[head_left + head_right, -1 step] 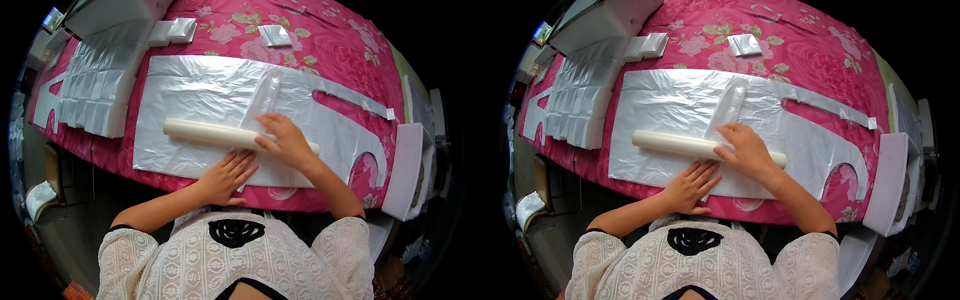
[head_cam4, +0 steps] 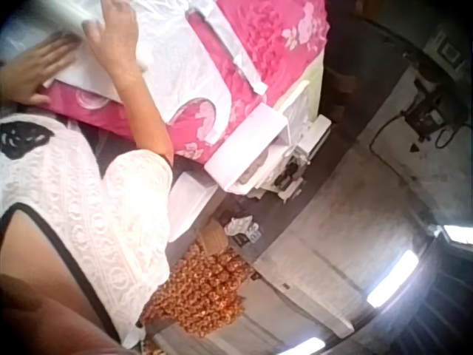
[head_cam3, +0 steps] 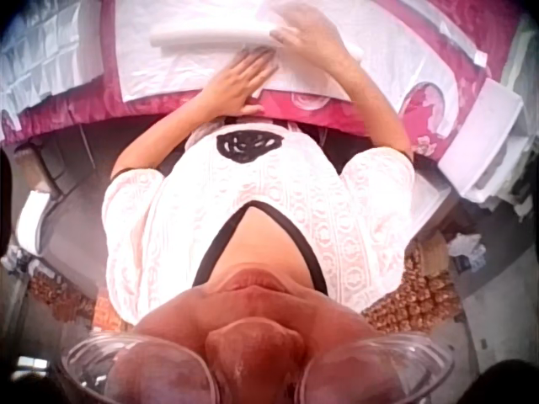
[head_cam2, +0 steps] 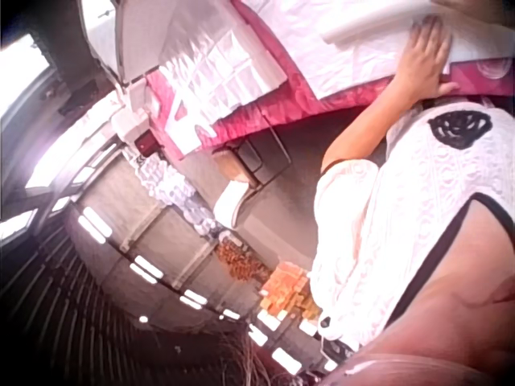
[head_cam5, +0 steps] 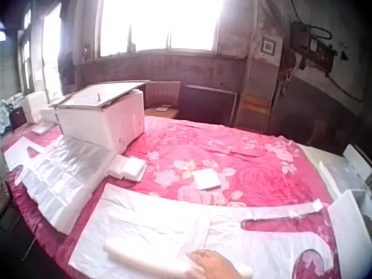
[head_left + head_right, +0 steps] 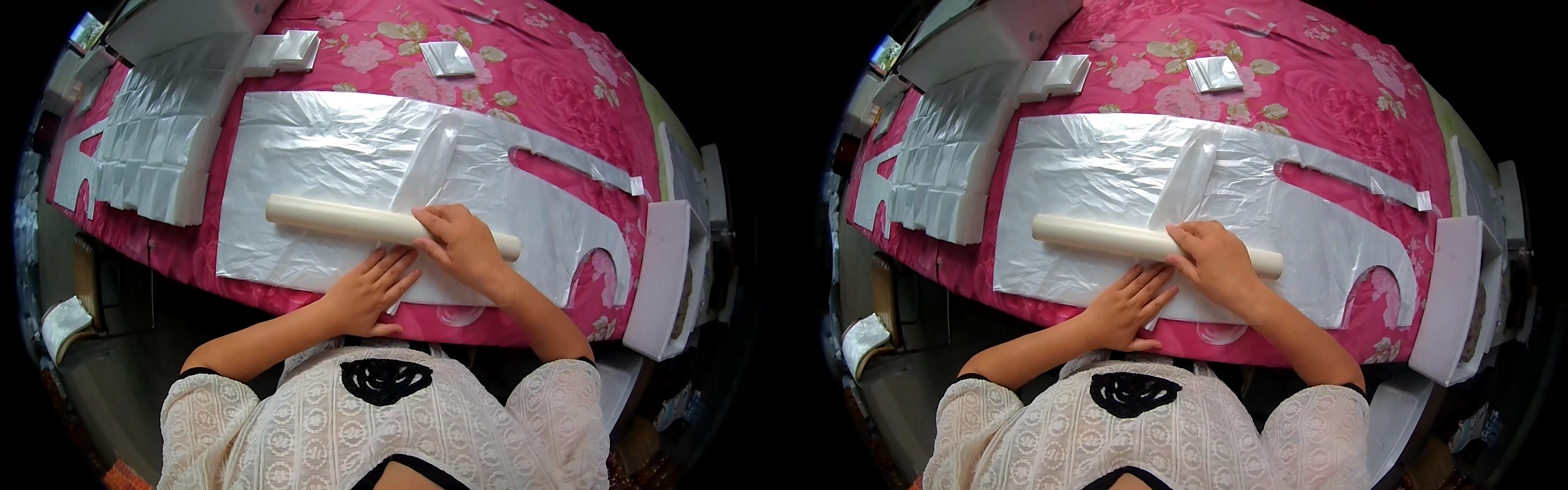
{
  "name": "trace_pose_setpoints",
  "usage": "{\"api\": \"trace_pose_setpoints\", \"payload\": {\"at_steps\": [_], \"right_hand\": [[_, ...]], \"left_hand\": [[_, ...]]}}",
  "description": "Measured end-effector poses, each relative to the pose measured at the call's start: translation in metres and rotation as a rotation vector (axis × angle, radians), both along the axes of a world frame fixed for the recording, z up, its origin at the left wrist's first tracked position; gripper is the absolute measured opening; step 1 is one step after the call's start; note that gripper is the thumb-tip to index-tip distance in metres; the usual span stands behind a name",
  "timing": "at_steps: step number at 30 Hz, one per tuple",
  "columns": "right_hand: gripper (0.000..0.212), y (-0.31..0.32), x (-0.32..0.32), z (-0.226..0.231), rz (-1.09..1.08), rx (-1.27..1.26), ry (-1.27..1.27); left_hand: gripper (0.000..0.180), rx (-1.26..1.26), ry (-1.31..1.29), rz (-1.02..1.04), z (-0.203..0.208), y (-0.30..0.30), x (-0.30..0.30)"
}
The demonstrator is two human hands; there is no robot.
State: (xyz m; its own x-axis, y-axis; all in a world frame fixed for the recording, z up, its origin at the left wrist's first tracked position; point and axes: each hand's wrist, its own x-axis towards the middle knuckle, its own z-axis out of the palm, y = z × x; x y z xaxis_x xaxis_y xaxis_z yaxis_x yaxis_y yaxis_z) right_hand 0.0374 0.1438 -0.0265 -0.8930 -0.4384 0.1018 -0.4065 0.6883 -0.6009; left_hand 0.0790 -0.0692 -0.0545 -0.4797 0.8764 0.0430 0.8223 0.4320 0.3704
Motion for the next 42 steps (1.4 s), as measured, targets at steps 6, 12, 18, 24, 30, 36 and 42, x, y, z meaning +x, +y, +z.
{"api": "trace_pose_setpoints", "payload": {"at_steps": [6,12,18,24,30,36,42], "right_hand": [[0.036,0.065,-0.006,0.0,-0.328,0.117,0.162],[0.037,0.13,-0.01,-0.004,-0.565,0.168,0.286],[0.04,0.045,0.025,0.003,0.003,0.062,0.18],[0.04,0.017,-0.044,-0.009,0.037,0.04,0.335],[0.038,0.001,-0.136,-0.023,-0.01,0.063,0.397],[0.036,-0.005,-0.103,-0.008,-0.056,-0.072,0.509],[0.04,0.001,0.002,-0.01,0.396,-0.105,0.035]], "left_hand": [[0.085,-0.033,0.011,0.008,-0.002,-0.001,0.005],[0.083,-0.033,0.031,0.002,-0.002,0.002,0.004],[0.082,-0.071,0.017,0.115,-0.003,0.012,0.032],[0.081,-0.077,0.002,0.2,-0.011,0.02,0.05],[0.08,-0.078,0.003,0.165,-0.01,0.019,0.048],[0.06,0.18,-0.131,0.032,-0.007,-0.006,0.036],[0.029,0.327,0.01,-0.014,-0.016,-0.013,0.034]]}}
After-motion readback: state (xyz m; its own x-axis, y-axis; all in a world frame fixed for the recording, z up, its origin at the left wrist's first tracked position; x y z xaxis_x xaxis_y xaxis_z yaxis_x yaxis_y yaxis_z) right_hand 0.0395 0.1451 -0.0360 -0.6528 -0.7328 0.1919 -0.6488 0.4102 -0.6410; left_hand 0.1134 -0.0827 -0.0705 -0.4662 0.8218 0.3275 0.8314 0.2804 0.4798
